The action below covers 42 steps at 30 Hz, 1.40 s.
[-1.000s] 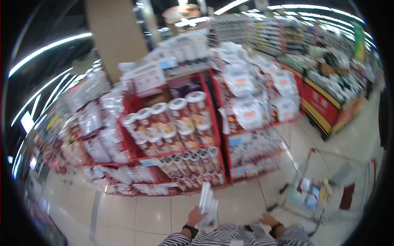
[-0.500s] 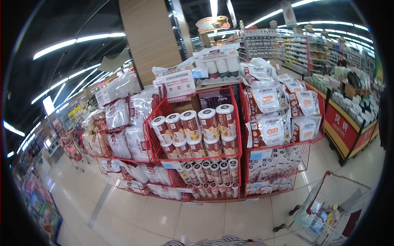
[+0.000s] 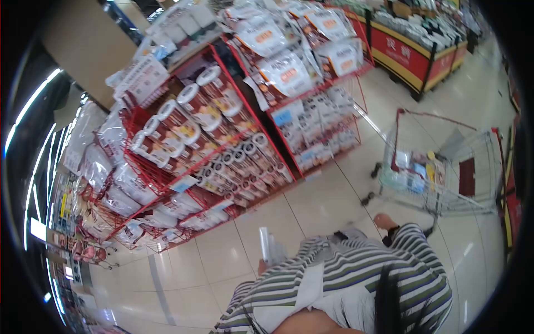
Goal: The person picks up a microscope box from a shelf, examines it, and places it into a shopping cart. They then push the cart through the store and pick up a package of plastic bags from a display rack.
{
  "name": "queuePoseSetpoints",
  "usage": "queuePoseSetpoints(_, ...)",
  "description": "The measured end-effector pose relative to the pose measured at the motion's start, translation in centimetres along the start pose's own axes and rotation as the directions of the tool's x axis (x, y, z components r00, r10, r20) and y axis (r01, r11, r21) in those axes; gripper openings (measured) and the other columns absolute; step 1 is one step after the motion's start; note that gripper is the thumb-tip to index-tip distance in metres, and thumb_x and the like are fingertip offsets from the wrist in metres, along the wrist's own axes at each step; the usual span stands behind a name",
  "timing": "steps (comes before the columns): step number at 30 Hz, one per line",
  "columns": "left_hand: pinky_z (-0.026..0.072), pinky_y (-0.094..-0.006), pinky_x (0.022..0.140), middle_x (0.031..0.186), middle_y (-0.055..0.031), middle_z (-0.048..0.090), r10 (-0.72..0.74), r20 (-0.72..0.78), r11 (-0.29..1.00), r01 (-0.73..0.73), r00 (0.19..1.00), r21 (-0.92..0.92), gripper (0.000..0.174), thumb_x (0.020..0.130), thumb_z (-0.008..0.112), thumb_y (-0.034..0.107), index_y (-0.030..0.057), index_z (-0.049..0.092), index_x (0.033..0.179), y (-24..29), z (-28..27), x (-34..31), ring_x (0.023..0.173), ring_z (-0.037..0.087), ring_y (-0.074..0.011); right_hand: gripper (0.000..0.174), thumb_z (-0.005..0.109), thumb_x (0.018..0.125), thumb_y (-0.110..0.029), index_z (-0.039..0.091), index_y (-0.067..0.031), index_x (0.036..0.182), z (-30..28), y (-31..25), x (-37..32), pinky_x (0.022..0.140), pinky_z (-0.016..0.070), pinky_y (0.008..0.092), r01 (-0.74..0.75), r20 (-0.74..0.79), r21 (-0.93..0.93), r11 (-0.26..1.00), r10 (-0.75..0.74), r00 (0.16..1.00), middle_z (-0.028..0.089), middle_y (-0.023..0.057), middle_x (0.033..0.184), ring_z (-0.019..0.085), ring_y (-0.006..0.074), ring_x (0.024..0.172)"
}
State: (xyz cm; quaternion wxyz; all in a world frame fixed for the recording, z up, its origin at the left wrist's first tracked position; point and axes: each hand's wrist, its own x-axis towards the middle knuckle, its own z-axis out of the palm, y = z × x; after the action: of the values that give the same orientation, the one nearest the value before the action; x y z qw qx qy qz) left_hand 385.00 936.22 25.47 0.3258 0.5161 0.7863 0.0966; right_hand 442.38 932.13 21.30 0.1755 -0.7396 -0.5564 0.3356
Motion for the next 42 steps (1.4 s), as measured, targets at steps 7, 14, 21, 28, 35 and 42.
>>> queuePoseSetpoints(7,0.0487,-0.0465,0.080,0.099,-0.0232,0.063,-0.044,0.114,0.994,0.033,0.992,0.101,0.066,0.062,0.075,0.039,0.0008,0.046,0.108,-5.8,3.9,-3.4,0.093,0.061,-0.0385,0.027,0.050,0.077,-0.021,0.066,0.0003,0.080,0.7,3.6,-7.6,0.056,0.0506,0.0373,-0.241,-0.015,0.241,0.940,0.252,0.968,0.063,0.0160,0.061,0.062,0.0263,0.053)
queuePoseSetpoints(14,0.0486,-0.0467,0.080,0.098,-0.0224,0.063,-0.039,0.188,0.972,-0.007,0.981,0.237,0.065,0.061,0.076,0.036,0.0024,0.046,0.108,-6.2,5.1,-4.2,0.093,0.061,-0.0388,0.018,0.051,0.078,-0.013,0.062,-0.0054,0.067,5.6,13.5,-19.1,0.043,0.0479,0.0353,0.074,0.309,-0.242,0.967,0.004,0.951,0.060,0.0102,0.058,0.058,0.0236,0.044)
queuePoseSetpoints(21,0.0485,-0.0469,0.080,0.097,-0.0215,0.063,-0.071,0.129,0.970,0.039,0.989,0.239,0.063,0.061,0.077,0.032,0.0040,0.046,0.108,-6.1,6.0,-5.3,0.093,0.061,-0.0391,0.016,0.055,0.078,-0.022,0.061,-0.0096,0.085,4.2,15.6,-23.9,0.053,0.0470,0.0387,-0.150,0.286,-0.092,0.984,0.170,0.943,0.060,0.0055,0.065,0.059,0.0210,0.063)
queuePoseSetpoints(28,0.0484,-0.0473,0.077,0.094,-0.0203,0.063,0.085,-0.024,0.979,-0.079,0.996,0.190,0.052,0.067,0.073,0.024,0.0061,0.044,0.106,1.3,6.7,-4.8,0.092,0.060,-0.0390,0.020,0.046,0.085,-0.023,0.056,-0.0069,0.092,2.7,20.9,-25.1,0.052,0.0466,0.0339,-0.674,0.338,0.619,0.404,0.637,0.692,0.061,0.0120,0.078,0.060,0.0219,0.063)
queuePoseSetpoints(35,0.0486,-0.0463,0.077,0.093,-0.0205,0.063,0.118,-0.149,0.991,-0.108,0.982,0.073,0.053,0.067,0.074,0.020,0.0030,0.043,0.107,10.5,11.5,-13.4,0.090,0.060,-0.0400,0.017,0.045,0.085,-0.017,0.052,-0.0095,0.099,-5.8,33.6,-29.2,0.039,0.0391,0.0297,-0.544,0.248,0.808,0.225,0.709,0.661,0.053,0.0080,0.072,0.054,0.0178,0.055)
queuePoseSetpoints(42,0.0487,-0.0461,0.078,0.090,-0.0231,0.062,0.077,-0.016,0.989,-0.075,0.997,0.131,0.055,0.067,0.074,0.019,0.0009,0.043,0.109,7.5,17.8,-20.4,0.090,0.061,-0.0390,0.048,0.047,0.085,-0.008,0.038,0.0002,0.131,-19.4,35.6,-31.4,0.072,0.0480,0.0344,-0.343,-0.649,0.504,0.792,0.610,0.454,0.054,0.0178,0.105,0.059,0.0266,0.083)
